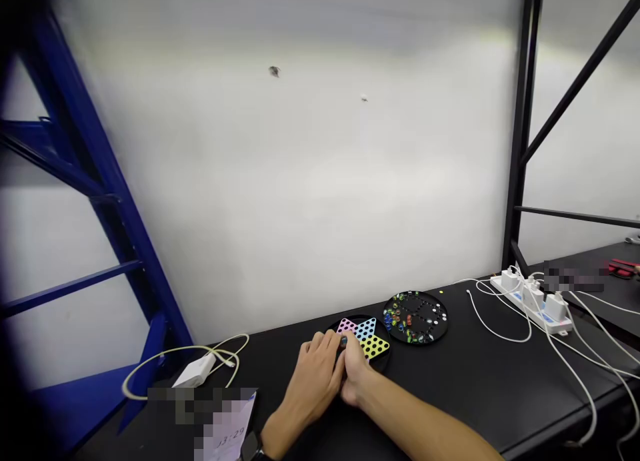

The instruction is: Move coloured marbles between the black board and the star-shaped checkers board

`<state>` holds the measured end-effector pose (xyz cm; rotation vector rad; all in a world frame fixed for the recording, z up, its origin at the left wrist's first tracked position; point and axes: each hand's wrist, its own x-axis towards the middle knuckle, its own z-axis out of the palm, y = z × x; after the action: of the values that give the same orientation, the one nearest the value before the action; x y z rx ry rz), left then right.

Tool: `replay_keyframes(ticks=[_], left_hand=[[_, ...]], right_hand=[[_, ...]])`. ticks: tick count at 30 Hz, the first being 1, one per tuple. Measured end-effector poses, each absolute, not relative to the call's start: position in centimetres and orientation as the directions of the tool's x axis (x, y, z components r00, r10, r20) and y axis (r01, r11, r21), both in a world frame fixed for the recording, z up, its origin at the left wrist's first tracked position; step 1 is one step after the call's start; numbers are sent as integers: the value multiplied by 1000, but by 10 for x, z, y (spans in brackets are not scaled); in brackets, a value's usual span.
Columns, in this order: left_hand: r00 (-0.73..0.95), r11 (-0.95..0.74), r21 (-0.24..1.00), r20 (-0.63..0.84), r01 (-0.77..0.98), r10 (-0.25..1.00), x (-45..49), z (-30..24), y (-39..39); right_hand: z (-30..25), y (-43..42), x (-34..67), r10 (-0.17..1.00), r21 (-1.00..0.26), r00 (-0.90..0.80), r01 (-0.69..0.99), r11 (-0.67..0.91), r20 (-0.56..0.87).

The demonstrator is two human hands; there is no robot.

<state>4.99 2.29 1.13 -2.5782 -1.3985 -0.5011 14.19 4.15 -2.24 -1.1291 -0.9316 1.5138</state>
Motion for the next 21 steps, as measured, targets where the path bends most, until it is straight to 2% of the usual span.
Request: replay_keyframes(ticks=[3,5,8,12,15,16,17,18,19,21], left_hand=[[498,-555,27,408,831,765,51,13,25],[486,-553,47,420,832,766,50,13,25],[473,-560,95,430,823,769,48,12,26],[421,-544,159,472,824,775,38,16,33],[331,-420,118,442,900,834,26,20,42],[322,-378,89,371,921,871,21,21,45],[318,-348,59,285,936,904,17,20,47],[320,-333,36,196,942,927,14,19,49],[321,-326,22,124,945,939,11,17,50],[336,-338,29,61,941,940,7,12,50]], right_hand=[[-17,44,147,935,-833,-73,-433,-344,-348],[-16,45,147,929,-790,-65,-506,-345,-364],[-15,47,147,941,-829,-41,-461,-316,-336],[-11,59,169,969,-948,64,-235,-216,-237],[-9,73,215,965,-998,256,-31,-50,-56],[-10,77,234,943,-963,323,268,-8,82],[-12,80,253,906,-845,372,534,-31,201],[-16,82,270,890,-700,393,702,-129,230],[-20,84,284,892,-581,393,788,-202,222],[-28,86,304,892,-479,407,834,-275,196]])
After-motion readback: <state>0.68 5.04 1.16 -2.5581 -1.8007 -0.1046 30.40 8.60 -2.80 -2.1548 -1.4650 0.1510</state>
